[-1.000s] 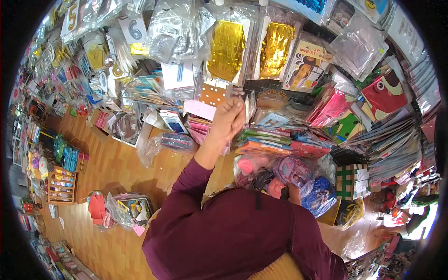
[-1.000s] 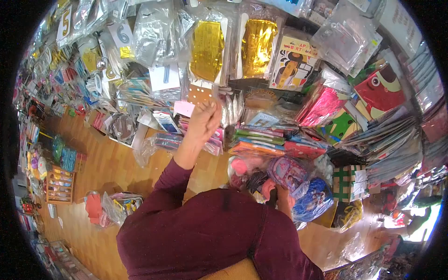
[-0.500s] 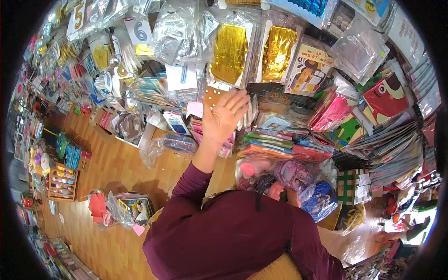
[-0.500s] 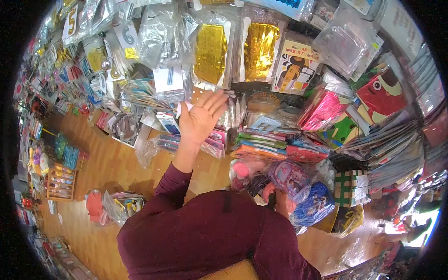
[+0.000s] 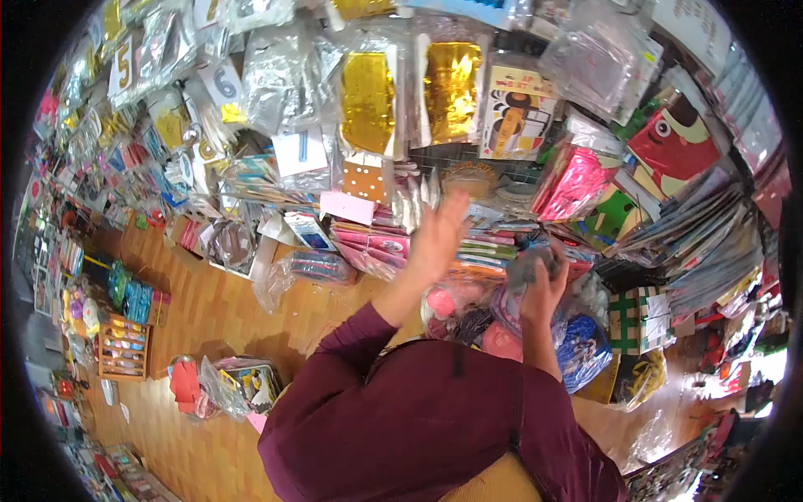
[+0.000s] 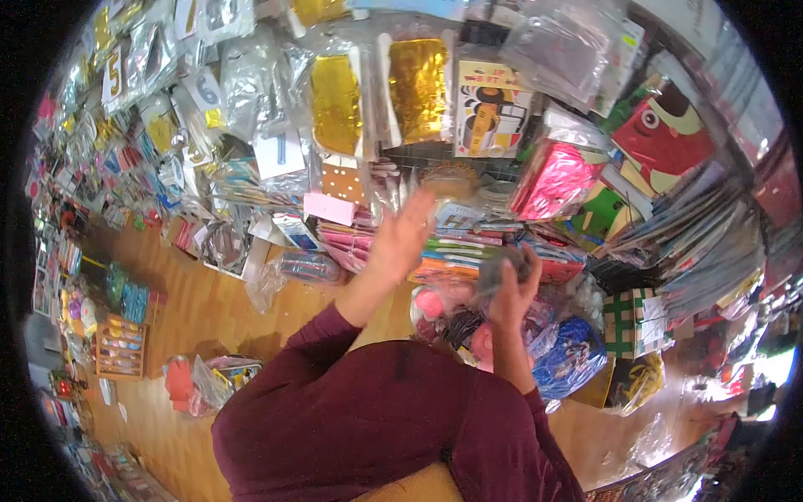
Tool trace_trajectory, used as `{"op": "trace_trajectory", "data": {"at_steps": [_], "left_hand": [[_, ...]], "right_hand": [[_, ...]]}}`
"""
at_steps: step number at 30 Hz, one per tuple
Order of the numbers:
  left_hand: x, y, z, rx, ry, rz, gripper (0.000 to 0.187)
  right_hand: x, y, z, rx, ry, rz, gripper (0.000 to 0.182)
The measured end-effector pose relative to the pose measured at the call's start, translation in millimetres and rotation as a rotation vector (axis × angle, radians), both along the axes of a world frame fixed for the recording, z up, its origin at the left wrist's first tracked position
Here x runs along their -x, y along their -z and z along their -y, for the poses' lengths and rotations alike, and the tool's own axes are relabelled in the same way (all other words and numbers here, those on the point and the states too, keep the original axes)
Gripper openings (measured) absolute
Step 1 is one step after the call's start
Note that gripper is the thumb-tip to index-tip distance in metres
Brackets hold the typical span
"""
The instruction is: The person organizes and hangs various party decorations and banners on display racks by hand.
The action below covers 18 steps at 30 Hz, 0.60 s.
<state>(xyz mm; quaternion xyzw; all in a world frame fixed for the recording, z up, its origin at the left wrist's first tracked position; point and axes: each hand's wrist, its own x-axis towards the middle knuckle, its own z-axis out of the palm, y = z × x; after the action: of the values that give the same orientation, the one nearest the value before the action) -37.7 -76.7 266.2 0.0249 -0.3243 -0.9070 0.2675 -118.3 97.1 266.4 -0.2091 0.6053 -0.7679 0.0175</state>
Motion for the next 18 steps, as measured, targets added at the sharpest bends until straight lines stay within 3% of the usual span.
{"op": "trace_trajectory", "data": {"at_steps": [3,4,5,6,7,8,9,10,11,13,14,18], "left_hand": [[14,-9,-61,0.047,0.049,0.077,0.069],[13,-24,-73,-0.133,0.132,0.142,0.068],[12,-30,-84,-0.317,0.212,0.207,0.067],[15,-2,-89,-0.314,0.207,0.203,0.067],[24,46,-86,0.006,0.205,0.133,0.065],[30,71,-85,0.323,0.196,0.067,0.064],[29,58,-89,0.324,0.186,0.074,0.064],[23,30,-95,0.085,0.261,0.044,0.064],[21,12,-98,-0.152,0.333,0.01,0.063],[23,5,-101,-0.039,0.333,0.002,0.063],[22,7,-107,0.058,0.34,-0.009,0.063],[38,33,-111,0.199,0.269,0.041,0.063]], "right_hand": [[-5,-33,24,-0.273,-0.08,-0.76,0.027],[0,-36,26,-0.264,-0.073,-0.761,0.027],[4,-36,28,-0.415,-0.021,-0.902,0.024],[9,-36,28,-0.569,0.029,-1.045,0.021],[19,-26,28,-0.56,0.025,-1.056,0.021],[31,-8,28,-0.466,-0.071,-0.737,0.019],[36,4,28,-0.372,-0.165,-0.41,0.017],[37,6,29,-0.316,-0.02,-0.602,0.016],[38,2,29,-0.308,-0.025,-0.595,0.016],[44,-7,25,-0.366,-0.076,-0.345,0.019],[54,3,28,-0.388,0.006,-0.342,0.021],[70,7,29,-0.301,-0.067,-0.165,0.02]]}}
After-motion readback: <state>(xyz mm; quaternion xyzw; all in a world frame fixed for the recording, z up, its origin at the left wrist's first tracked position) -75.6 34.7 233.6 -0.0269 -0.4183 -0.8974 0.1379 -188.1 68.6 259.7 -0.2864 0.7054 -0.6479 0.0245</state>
